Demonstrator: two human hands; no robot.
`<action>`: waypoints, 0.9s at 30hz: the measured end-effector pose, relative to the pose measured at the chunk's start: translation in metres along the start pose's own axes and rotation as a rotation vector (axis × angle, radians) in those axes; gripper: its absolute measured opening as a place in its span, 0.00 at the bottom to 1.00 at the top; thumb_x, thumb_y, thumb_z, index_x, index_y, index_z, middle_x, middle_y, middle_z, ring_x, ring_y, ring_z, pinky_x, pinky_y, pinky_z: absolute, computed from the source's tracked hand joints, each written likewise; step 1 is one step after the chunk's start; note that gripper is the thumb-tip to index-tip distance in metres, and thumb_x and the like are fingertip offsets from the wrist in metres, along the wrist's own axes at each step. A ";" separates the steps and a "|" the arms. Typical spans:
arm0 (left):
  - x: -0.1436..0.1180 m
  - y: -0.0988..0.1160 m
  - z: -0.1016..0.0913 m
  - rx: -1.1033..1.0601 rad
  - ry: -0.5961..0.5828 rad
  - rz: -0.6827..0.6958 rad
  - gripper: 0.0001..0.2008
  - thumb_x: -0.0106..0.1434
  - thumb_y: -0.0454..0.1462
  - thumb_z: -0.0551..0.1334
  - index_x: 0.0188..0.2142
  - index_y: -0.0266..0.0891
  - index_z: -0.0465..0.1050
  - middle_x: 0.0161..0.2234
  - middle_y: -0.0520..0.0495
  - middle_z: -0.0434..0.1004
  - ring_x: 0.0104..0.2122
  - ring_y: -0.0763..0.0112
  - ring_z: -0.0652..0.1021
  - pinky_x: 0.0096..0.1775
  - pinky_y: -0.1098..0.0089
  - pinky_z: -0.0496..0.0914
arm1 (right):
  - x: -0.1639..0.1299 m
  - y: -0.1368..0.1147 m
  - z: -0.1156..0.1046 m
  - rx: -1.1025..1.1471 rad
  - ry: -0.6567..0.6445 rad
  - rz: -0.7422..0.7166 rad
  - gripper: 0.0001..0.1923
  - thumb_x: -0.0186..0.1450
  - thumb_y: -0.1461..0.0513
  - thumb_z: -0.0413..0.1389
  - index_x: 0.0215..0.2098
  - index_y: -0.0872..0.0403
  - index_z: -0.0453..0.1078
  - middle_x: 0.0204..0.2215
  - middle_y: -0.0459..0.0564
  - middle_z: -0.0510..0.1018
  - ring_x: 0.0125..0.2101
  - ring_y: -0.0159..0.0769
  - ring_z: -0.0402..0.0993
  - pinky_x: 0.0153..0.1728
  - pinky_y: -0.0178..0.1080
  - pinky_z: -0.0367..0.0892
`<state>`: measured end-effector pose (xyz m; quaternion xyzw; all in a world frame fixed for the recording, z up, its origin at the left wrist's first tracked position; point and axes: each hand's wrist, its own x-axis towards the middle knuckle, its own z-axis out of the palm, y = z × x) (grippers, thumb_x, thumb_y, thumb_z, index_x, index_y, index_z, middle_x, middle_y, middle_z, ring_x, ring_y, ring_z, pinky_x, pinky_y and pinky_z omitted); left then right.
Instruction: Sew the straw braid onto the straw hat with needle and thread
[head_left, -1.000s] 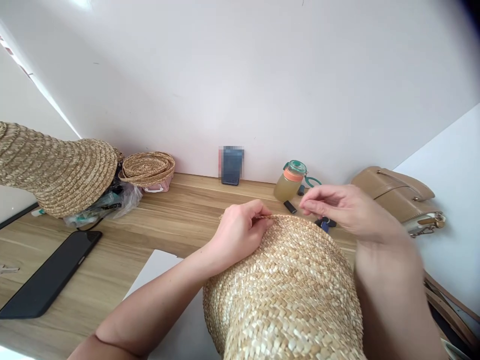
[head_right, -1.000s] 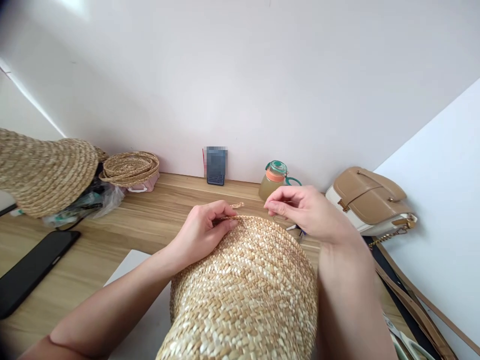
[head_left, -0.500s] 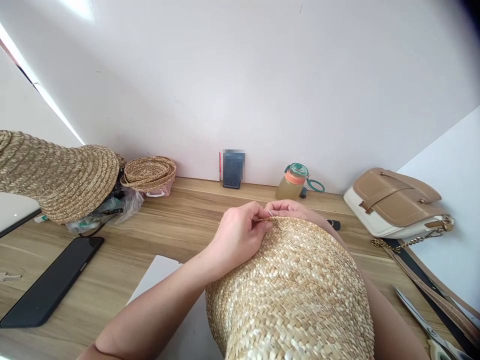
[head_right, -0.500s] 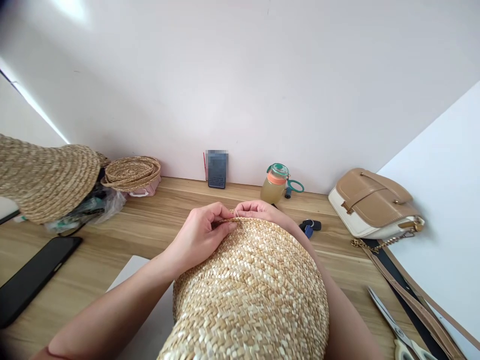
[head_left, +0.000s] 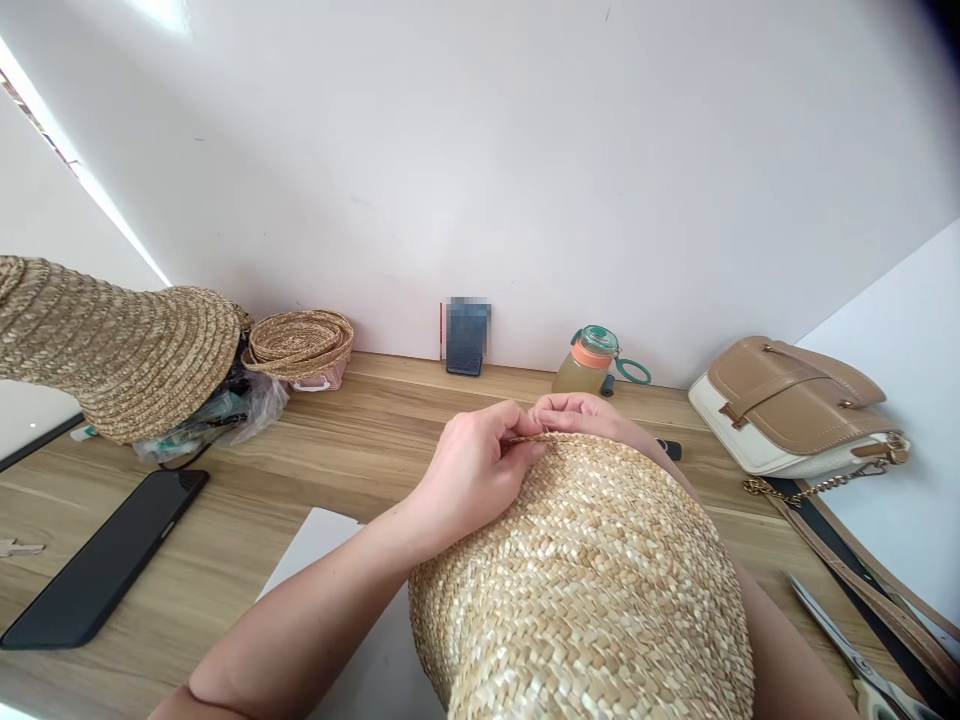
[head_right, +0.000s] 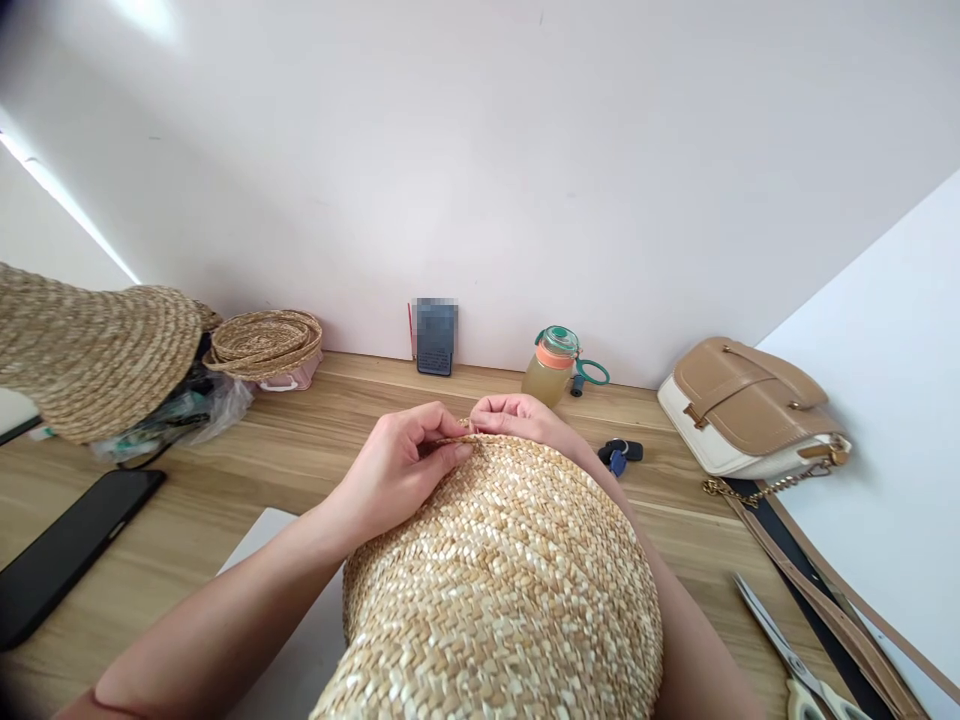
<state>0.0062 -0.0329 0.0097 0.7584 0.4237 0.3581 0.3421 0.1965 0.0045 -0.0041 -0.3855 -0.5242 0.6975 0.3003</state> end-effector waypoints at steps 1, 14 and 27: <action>0.000 -0.001 0.000 -0.014 -0.001 0.001 0.04 0.60 0.35 0.60 0.32 0.38 0.72 0.28 0.52 0.76 0.26 0.75 0.70 0.31 0.73 0.62 | 0.001 0.000 0.000 -0.006 0.021 -0.011 0.17 0.55 0.52 0.63 0.28 0.56 0.67 0.23 0.42 0.66 0.23 0.26 0.59 0.25 0.32 0.55; 0.001 -0.001 0.001 -0.042 -0.036 0.007 0.05 0.60 0.35 0.59 0.33 0.37 0.73 0.27 0.53 0.74 0.27 0.75 0.69 0.31 0.73 0.62 | 0.002 -0.002 -0.003 0.060 0.095 -0.085 0.16 0.58 0.51 0.61 0.28 0.55 0.64 0.26 0.44 0.71 0.27 0.29 0.66 0.31 0.34 0.60; 0.003 -0.003 0.002 -0.038 -0.053 0.004 0.06 0.61 0.36 0.58 0.33 0.37 0.74 0.27 0.51 0.75 0.26 0.74 0.70 0.30 0.74 0.62 | -0.009 -0.012 0.004 0.083 0.101 -0.093 0.19 0.59 0.51 0.61 0.35 0.51 0.57 0.22 0.41 0.70 0.23 0.29 0.65 0.25 0.33 0.58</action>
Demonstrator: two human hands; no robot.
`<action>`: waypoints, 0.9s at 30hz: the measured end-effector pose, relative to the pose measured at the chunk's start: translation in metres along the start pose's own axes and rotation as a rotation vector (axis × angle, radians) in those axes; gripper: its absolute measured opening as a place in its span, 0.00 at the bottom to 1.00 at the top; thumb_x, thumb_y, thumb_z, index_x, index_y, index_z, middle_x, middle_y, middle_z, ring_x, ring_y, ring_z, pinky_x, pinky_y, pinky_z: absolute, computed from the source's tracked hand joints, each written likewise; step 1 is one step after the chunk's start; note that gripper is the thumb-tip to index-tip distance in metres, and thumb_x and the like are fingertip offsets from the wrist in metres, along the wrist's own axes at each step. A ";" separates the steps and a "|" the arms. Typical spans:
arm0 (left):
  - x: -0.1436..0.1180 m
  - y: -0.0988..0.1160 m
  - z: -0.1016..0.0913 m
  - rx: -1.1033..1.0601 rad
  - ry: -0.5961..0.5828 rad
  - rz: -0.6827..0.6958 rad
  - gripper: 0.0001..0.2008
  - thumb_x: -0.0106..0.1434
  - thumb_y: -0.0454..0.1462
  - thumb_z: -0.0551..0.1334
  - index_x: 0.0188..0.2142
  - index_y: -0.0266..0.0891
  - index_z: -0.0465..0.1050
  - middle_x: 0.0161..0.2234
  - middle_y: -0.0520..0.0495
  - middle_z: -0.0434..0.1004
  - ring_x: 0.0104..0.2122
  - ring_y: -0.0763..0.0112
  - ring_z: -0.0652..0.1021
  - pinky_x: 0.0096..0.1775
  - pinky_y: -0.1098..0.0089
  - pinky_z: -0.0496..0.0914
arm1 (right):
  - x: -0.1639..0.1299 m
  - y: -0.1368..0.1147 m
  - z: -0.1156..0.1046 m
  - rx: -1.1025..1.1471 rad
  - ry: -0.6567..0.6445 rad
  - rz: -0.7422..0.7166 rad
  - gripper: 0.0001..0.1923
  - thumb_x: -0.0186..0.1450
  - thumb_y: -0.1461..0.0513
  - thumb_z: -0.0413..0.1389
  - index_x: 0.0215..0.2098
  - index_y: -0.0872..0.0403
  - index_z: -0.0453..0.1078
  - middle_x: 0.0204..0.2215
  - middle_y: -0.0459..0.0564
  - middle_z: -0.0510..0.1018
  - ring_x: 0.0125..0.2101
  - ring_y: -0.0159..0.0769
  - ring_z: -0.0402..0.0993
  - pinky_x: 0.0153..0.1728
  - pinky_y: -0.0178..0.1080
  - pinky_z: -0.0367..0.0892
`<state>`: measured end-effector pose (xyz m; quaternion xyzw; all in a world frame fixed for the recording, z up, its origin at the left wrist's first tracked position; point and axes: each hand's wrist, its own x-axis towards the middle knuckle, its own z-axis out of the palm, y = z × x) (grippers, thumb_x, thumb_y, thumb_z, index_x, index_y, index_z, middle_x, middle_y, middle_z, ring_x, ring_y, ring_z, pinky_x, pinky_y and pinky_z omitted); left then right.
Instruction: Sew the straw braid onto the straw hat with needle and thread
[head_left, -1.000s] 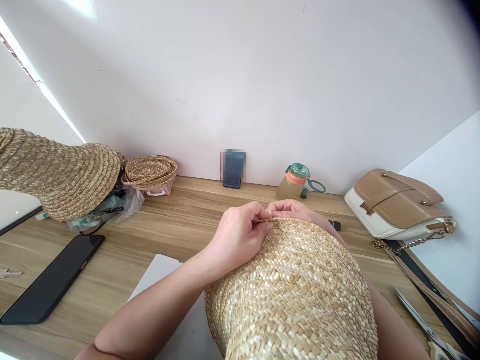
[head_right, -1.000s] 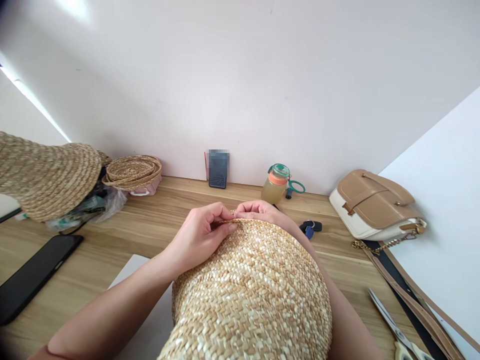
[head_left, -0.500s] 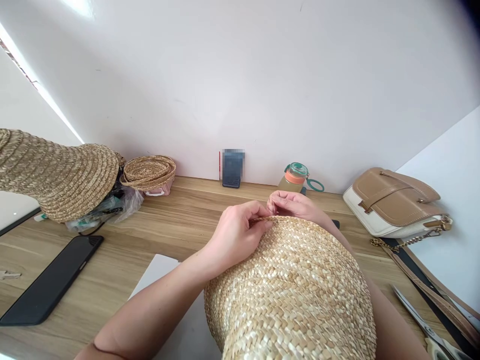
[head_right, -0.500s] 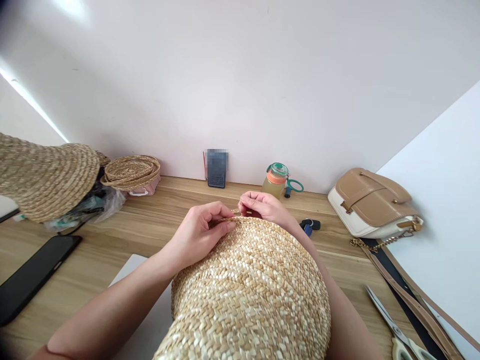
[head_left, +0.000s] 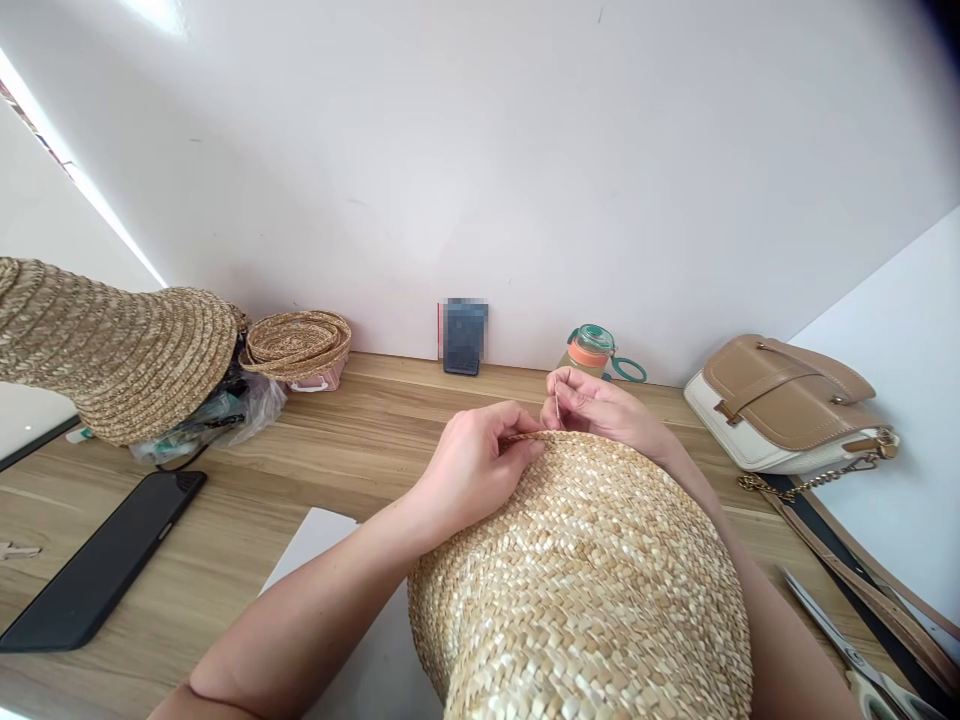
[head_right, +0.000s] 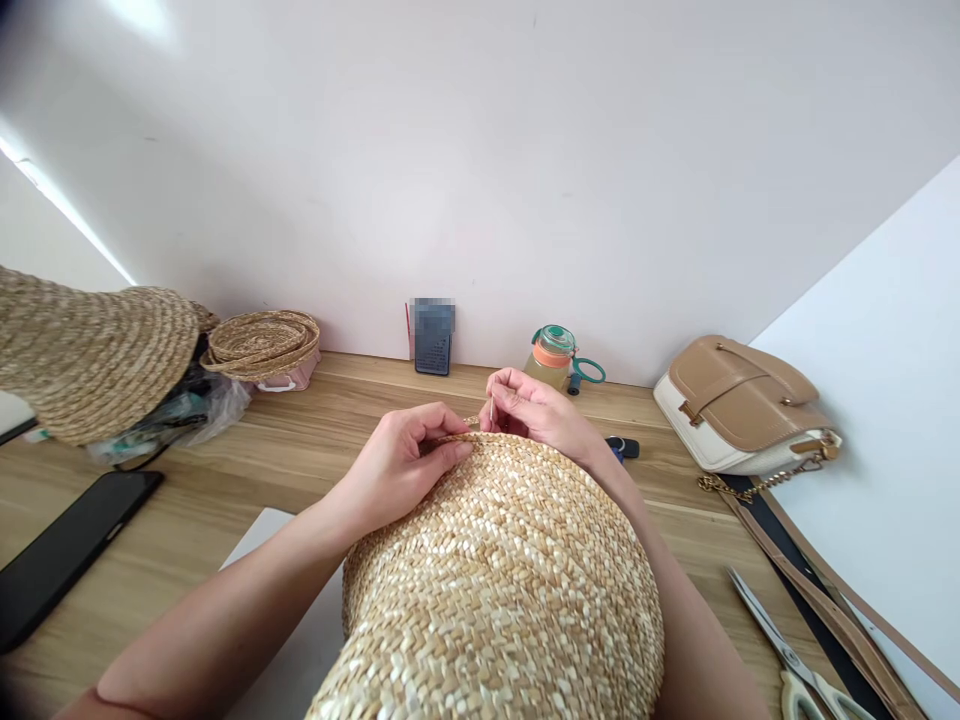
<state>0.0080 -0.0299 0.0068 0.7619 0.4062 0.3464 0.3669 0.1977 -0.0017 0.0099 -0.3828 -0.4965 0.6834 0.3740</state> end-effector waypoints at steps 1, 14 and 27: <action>0.000 0.000 0.000 -0.004 -0.002 -0.002 0.06 0.61 0.36 0.58 0.34 0.37 0.74 0.27 0.51 0.75 0.26 0.74 0.70 0.30 0.74 0.62 | -0.001 0.000 0.000 0.000 -0.010 -0.004 0.18 0.59 0.52 0.61 0.36 0.51 0.57 0.22 0.41 0.70 0.23 0.29 0.64 0.25 0.33 0.57; 0.001 0.000 -0.002 0.023 -0.008 -0.011 0.07 0.60 0.37 0.59 0.34 0.37 0.74 0.27 0.51 0.75 0.26 0.74 0.69 0.29 0.74 0.62 | 0.000 0.001 -0.009 -0.023 0.002 -0.062 0.15 0.59 0.55 0.61 0.35 0.51 0.60 0.23 0.39 0.63 0.25 0.29 0.60 0.28 0.34 0.56; 0.001 0.001 -0.002 0.027 -0.021 -0.024 0.07 0.61 0.37 0.58 0.35 0.37 0.74 0.27 0.50 0.76 0.26 0.73 0.71 0.29 0.74 0.63 | -0.005 -0.003 -0.011 -0.076 0.150 -0.126 0.17 0.56 0.55 0.65 0.33 0.53 0.63 0.21 0.39 0.66 0.24 0.28 0.61 0.29 0.34 0.56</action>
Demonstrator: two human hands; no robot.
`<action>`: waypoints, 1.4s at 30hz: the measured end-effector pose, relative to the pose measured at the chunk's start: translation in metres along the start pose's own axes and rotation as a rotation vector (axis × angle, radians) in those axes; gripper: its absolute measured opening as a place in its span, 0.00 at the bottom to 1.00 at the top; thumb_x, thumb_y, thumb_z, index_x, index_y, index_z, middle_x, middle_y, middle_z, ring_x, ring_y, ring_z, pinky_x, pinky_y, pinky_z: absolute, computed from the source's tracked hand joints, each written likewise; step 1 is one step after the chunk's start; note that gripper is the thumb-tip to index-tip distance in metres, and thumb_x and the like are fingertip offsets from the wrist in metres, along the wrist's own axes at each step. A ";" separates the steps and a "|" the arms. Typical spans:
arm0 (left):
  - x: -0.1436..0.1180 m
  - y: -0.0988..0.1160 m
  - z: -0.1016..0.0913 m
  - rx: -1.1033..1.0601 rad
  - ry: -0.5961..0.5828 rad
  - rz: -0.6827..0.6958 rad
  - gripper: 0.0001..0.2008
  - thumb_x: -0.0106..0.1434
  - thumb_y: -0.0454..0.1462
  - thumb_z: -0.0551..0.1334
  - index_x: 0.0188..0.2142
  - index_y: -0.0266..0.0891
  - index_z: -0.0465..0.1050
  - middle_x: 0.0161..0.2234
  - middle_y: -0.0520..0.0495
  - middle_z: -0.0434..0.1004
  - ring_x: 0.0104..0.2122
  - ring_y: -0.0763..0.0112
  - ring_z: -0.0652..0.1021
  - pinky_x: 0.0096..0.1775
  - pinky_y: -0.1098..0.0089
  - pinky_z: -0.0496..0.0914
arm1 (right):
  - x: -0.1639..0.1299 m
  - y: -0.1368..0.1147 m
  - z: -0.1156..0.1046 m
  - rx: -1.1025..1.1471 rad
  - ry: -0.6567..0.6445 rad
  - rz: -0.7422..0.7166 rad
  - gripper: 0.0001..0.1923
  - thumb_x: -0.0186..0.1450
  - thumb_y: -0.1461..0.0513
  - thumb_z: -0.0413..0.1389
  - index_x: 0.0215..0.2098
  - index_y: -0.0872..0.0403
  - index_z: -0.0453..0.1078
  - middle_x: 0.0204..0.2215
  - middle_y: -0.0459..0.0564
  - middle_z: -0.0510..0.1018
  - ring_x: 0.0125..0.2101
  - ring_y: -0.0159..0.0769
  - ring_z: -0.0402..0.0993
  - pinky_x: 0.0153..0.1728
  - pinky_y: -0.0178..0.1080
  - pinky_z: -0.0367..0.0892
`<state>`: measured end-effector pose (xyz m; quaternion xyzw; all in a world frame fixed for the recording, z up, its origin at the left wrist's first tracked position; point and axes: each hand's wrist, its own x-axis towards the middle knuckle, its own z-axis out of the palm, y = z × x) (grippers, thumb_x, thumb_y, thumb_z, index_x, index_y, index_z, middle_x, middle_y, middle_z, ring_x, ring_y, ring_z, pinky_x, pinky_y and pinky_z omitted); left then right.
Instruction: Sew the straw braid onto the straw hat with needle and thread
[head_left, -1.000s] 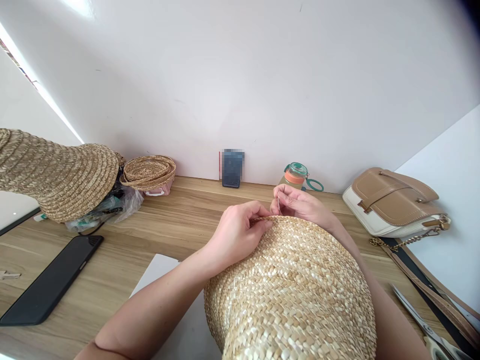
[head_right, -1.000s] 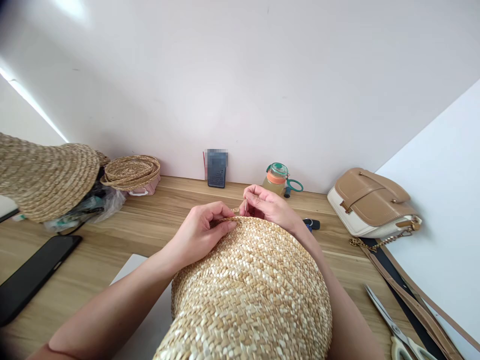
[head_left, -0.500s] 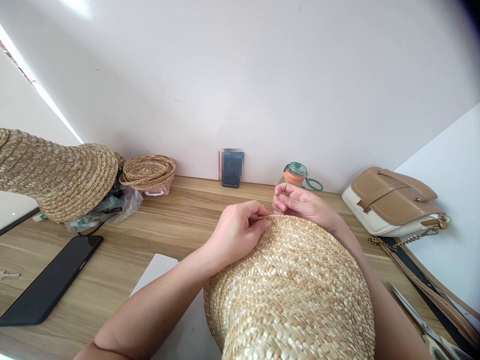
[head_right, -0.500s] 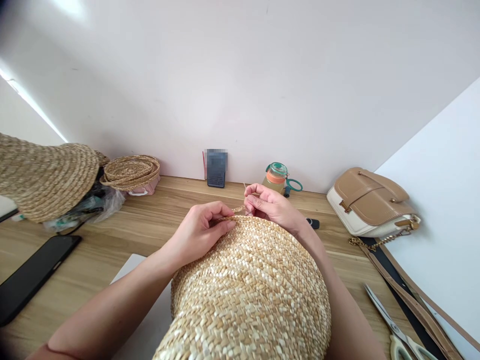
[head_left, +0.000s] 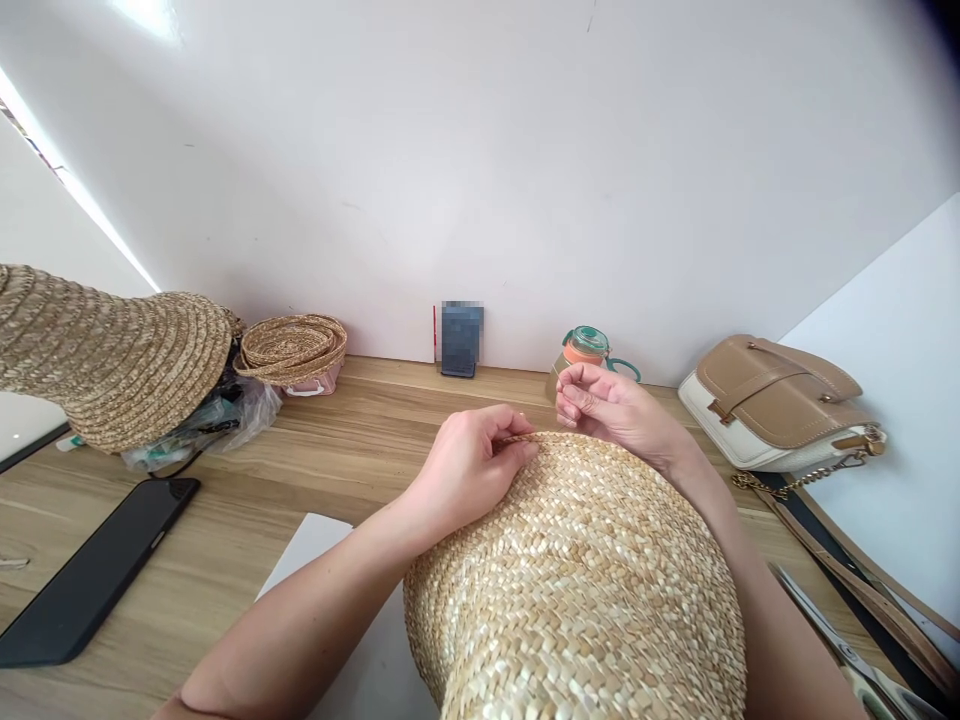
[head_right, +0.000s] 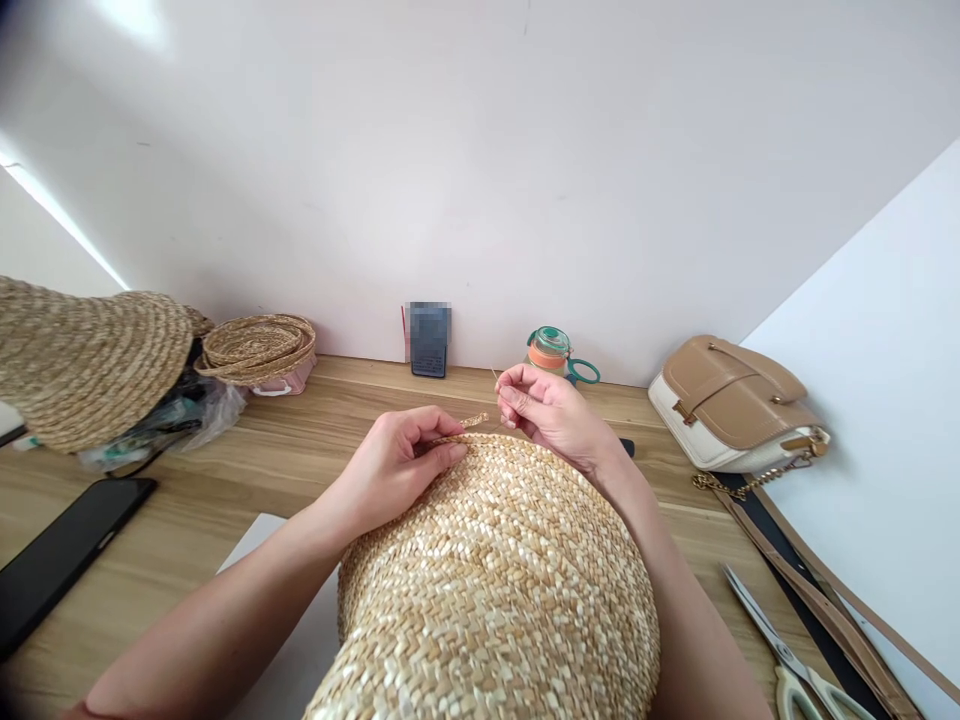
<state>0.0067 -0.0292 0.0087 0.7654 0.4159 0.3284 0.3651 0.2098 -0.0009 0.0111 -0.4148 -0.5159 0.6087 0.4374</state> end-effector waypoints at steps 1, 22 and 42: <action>0.000 0.000 0.000 0.002 -0.002 -0.003 0.07 0.61 0.37 0.58 0.35 0.37 0.74 0.27 0.50 0.76 0.26 0.73 0.71 0.29 0.74 0.63 | 0.000 0.000 0.000 -0.009 0.011 -0.015 0.17 0.55 0.55 0.65 0.33 0.53 0.63 0.21 0.39 0.66 0.24 0.27 0.61 0.29 0.34 0.56; 0.003 -0.001 -0.006 -0.247 -0.123 -0.080 0.13 0.60 0.39 0.60 0.40 0.34 0.79 0.31 0.48 0.80 0.33 0.67 0.77 0.35 0.71 0.69 | -0.009 -0.004 -0.002 0.043 0.015 -0.075 0.12 0.57 0.57 0.65 0.32 0.53 0.67 0.21 0.41 0.68 0.25 0.26 0.62 0.29 0.33 0.58; 0.006 -0.004 -0.010 -0.405 -0.164 -0.167 0.11 0.59 0.40 0.63 0.37 0.35 0.79 0.30 0.48 0.79 0.29 0.72 0.74 0.32 0.74 0.66 | -0.011 -0.011 -0.022 -0.015 0.163 -0.206 0.12 0.58 0.57 0.64 0.33 0.53 0.68 0.22 0.43 0.71 0.25 0.28 0.64 0.28 0.33 0.61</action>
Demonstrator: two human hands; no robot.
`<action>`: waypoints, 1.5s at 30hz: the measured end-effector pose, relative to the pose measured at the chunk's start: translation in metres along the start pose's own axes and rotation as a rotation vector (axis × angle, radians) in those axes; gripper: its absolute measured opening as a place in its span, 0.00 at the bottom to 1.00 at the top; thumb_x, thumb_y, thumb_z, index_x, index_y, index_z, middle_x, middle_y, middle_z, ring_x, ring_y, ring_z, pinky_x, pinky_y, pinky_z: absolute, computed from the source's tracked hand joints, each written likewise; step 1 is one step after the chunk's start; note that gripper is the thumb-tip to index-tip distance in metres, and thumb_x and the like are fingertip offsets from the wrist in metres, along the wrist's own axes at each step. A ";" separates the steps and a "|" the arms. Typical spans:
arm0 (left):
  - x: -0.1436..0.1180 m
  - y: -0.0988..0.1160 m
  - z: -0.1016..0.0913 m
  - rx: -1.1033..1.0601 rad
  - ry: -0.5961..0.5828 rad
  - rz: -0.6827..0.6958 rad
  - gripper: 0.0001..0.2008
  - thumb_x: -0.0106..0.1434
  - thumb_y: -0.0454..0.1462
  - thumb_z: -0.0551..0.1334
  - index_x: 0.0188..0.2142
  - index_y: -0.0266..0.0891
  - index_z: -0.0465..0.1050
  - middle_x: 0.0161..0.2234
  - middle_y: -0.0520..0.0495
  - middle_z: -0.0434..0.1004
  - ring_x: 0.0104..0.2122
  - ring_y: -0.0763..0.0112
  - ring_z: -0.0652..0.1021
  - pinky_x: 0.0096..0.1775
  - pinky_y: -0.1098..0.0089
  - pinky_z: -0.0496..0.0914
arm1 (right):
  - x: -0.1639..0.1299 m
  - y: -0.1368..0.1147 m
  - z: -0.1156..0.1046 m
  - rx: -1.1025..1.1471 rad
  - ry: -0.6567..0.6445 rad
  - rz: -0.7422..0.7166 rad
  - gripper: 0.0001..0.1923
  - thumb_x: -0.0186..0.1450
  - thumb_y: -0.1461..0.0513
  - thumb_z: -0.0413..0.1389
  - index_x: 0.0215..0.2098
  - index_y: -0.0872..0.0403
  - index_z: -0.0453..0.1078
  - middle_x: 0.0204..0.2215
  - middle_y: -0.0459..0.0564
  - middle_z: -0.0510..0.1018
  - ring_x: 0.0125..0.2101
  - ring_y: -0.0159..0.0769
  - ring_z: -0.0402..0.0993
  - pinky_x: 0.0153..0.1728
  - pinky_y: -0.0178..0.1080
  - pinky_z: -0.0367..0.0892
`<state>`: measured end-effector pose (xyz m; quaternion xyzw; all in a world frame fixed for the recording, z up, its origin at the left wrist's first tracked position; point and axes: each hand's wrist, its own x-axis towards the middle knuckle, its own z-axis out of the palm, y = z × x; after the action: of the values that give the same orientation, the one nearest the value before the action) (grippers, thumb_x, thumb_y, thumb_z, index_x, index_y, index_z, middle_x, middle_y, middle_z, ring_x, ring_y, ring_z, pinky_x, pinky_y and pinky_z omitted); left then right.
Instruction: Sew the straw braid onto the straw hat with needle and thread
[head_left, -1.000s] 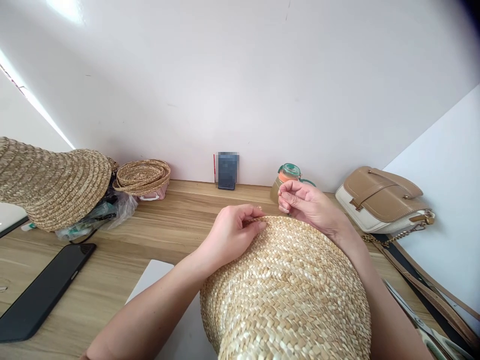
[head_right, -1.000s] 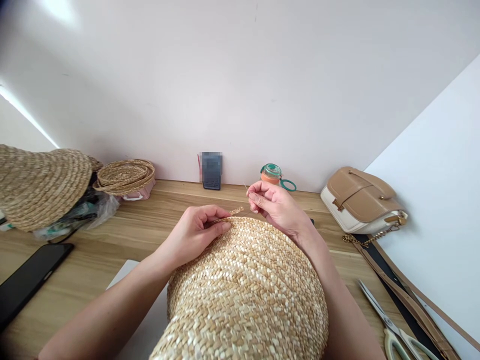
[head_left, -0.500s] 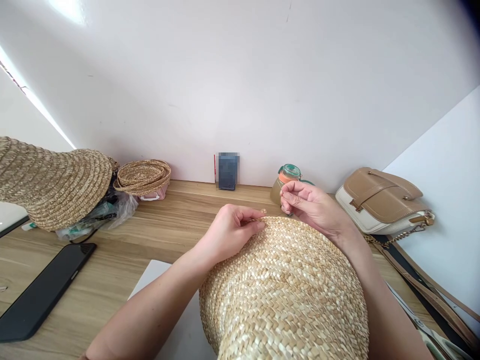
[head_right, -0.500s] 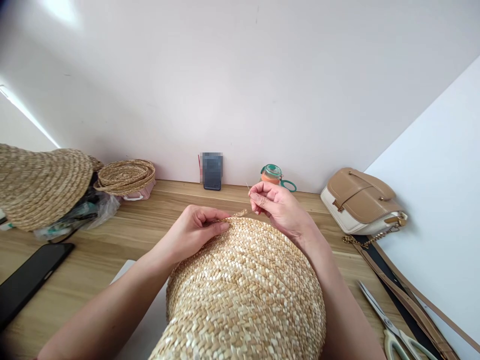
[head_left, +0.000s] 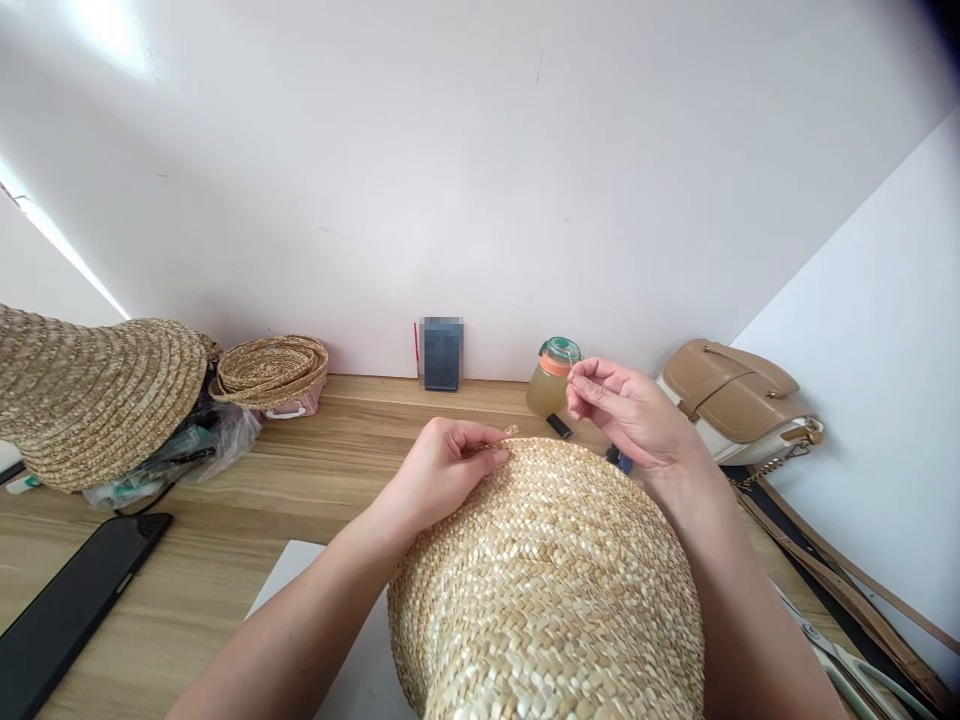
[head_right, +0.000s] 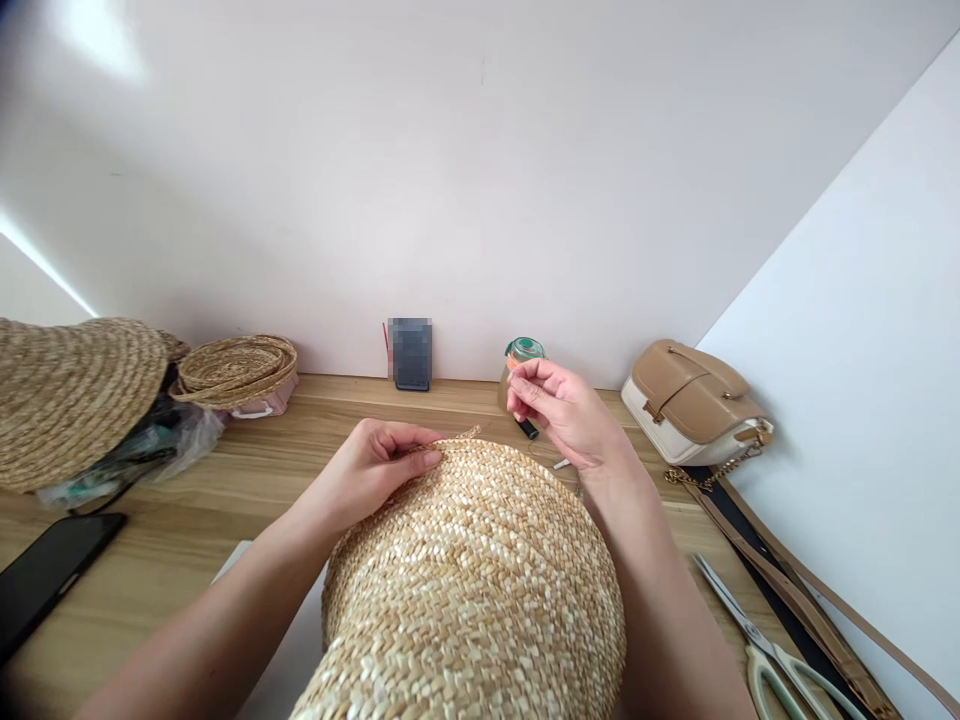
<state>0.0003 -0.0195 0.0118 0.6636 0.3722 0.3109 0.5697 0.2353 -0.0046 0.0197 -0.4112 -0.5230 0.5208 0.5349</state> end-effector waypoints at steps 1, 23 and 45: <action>0.000 0.000 -0.001 -0.024 0.001 -0.004 0.11 0.58 0.40 0.63 0.37 0.36 0.80 0.30 0.49 0.79 0.28 0.73 0.74 0.32 0.75 0.66 | 0.000 -0.001 -0.003 0.013 0.025 -0.010 0.11 0.58 0.57 0.64 0.33 0.53 0.69 0.22 0.43 0.71 0.25 0.28 0.64 0.28 0.33 0.61; -0.023 0.013 -0.036 0.835 1.001 1.069 0.13 0.57 0.27 0.63 0.41 0.40 0.77 0.33 0.50 0.81 0.30 0.72 0.79 0.35 0.73 0.72 | 0.000 -0.008 -0.033 -0.159 0.456 -0.226 0.12 0.54 0.57 0.64 0.30 0.53 0.68 0.24 0.44 0.72 0.26 0.30 0.67 0.30 0.35 0.64; 0.012 -0.021 -0.017 1.128 0.542 1.038 0.16 0.59 0.24 0.56 0.43 0.38 0.74 0.39 0.47 0.82 0.38 0.69 0.80 0.37 0.72 0.73 | 0.029 0.057 0.000 -1.534 -0.676 0.782 0.14 0.67 0.58 0.54 0.48 0.57 0.68 0.45 0.52 0.74 0.42 0.37 0.73 0.42 0.45 0.71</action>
<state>-0.0106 0.0007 -0.0069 0.8405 0.2426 0.4509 -0.1769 0.2249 0.0312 -0.0326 -0.6264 -0.6771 0.2678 -0.2784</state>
